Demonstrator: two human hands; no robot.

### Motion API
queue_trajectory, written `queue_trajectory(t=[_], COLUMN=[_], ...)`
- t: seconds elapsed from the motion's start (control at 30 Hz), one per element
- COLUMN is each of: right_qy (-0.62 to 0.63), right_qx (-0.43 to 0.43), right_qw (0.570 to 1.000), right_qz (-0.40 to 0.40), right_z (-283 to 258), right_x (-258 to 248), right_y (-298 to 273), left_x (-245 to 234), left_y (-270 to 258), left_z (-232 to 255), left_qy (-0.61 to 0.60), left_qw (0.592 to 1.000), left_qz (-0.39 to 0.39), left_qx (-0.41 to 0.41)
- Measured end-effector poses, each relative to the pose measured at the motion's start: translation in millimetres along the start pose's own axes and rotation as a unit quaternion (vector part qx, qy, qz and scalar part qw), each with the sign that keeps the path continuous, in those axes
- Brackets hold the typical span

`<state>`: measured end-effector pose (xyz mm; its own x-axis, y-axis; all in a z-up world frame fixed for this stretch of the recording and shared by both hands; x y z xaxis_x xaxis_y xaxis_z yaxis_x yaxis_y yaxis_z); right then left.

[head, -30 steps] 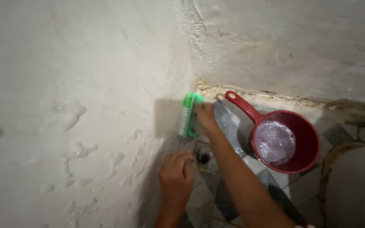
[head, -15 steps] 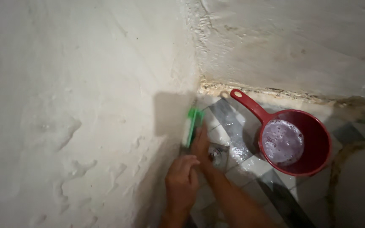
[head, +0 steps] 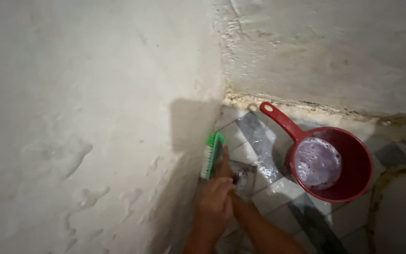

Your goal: The person scrubs a white textured wall in a bathroom using a green brush and soapy water from a red bucket. They repeatedly dip the brush into the bucket and scrub the wall surface near the floor and corner.

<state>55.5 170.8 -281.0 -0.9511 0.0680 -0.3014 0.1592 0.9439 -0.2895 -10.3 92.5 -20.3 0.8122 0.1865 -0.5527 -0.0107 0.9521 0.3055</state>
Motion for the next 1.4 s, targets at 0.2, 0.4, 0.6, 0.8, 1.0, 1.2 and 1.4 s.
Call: queue_trajectory(t=[0.2, 0.4, 0.6, 0.8, 1.0, 1.2, 1.4], right_qy=[-0.004, 0.032, 0.059, 0.059, 0.067, 0.09, 0.11], right_qx=[-0.079, 0.05, -0.037, 0.017, 0.117, 0.017, -0.196], right_qw=[0.996, 0.998, 0.997, 0.998, 0.99, 0.995, 0.971], right_qz=[0.045, 0.027, 0.019, 0.002, -0.04, -0.033, 0.078], right_z=[-34.1, -5.7, -41.5, -107.2, -109.4, -150.9, -196.8], right_x=[-2.5, 10.7, -5.5, -27.1, -23.6, -37.5, -63.3], right_y=[105.4, 71.2, -21.5, 94.1, -40.7, -36.3, 53.3], left_x=[-16.4, -19.9, -6.2, -24.8, -10.1, -32.4, -39.1], left_y=[-10.6, -7.6, -1.0, -8.1, -3.8, -10.2, -12.6], left_z=[-3.7, 5.8, 22.8, 19.0, 48.4, 56.6, 72.0], left_qy=[0.022, -0.01, -0.015, -0.013, -0.009, 0.022, 0.034], left_qw=[0.999, 0.999, 1.0, 0.997, 0.999, 0.997, 0.996], left_qz=[0.029, 0.025, -0.005, 0.07, 0.041, 0.077, 0.087], left_qx=[-0.006, 0.026, 0.005, 0.001, 0.017, 0.016, 0.01])
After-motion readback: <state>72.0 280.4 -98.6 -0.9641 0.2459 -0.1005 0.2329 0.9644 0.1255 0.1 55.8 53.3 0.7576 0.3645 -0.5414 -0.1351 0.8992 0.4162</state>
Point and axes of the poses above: each hand's wrist, its own y-axis towards the middle knuckle, its own x-axis out of the palm, z = x × y, the point moved 9 cm from there along y, towards the middle knuckle, and after that the axes turned 5 degrees about -y, right-handed, at the moved point
